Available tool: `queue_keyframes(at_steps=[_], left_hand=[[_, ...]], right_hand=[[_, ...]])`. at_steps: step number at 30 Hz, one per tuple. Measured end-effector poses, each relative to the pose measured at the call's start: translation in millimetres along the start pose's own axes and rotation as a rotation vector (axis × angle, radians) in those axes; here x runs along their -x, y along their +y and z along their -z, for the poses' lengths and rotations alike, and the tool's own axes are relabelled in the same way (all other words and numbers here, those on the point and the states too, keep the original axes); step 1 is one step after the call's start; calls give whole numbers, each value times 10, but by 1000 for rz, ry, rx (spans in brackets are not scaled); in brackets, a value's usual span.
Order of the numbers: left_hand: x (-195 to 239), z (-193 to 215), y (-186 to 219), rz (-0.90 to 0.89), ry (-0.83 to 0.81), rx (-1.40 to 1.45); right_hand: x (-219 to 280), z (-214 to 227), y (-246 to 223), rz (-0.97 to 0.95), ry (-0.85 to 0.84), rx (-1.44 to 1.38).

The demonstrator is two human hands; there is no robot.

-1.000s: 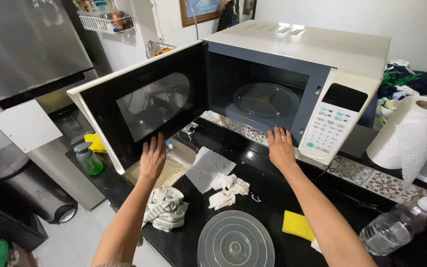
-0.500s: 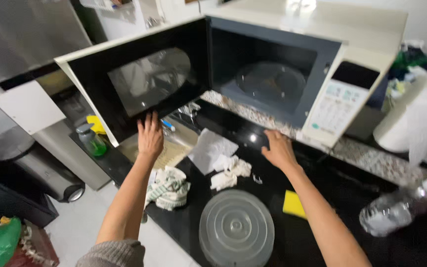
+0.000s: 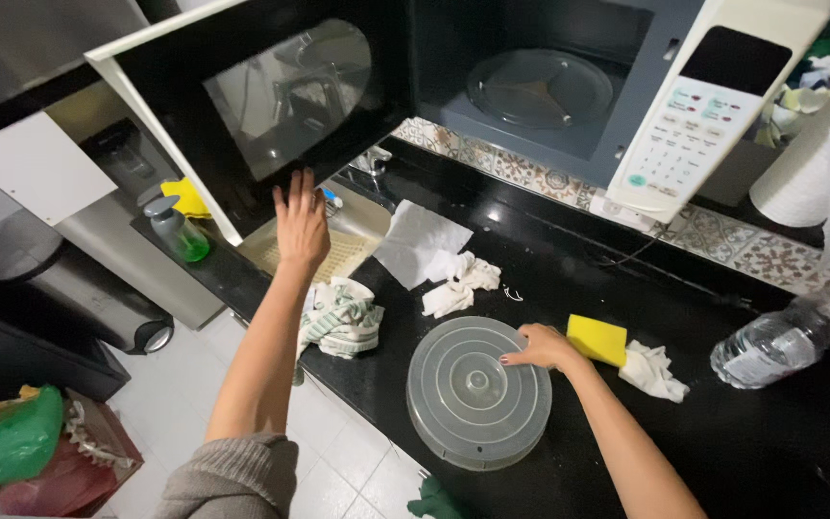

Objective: The person wipes the inside and outside of a microwave turntable and its cover with a cloth, then places the turntable and cover back inside the microwave.

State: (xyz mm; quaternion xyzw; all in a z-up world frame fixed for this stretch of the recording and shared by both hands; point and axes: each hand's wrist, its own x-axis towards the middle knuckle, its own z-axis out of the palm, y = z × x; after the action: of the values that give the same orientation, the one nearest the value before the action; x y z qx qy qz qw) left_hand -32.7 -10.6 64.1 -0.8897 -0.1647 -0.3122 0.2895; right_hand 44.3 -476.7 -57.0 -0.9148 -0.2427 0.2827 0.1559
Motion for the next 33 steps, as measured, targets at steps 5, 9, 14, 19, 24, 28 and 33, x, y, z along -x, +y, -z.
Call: queue_keyframes(at_steps=[5,9,14,19,24,28,33], left_hand=[[21,-115,35,-14,20,114],[62,133,155,41,39,150],[113,848,183,238,395,46],[290,948,-73,438,411,59],[433,1002,-168,381,366,176],[448,1076,-132,379,329,240],[437,1261,35,557,247,416]], right_hand=[[124,-87,-50,-12,133,-88],[-192,-392,298,-32,218,-287],[-308,-426,418,-58,111,-219],[-186,-442,443,-70,127,-429],[128,-131,355,-14,124,-880],[130,-3,330,34,144,-1235],[-166,-134,472,115,127,-1492]])
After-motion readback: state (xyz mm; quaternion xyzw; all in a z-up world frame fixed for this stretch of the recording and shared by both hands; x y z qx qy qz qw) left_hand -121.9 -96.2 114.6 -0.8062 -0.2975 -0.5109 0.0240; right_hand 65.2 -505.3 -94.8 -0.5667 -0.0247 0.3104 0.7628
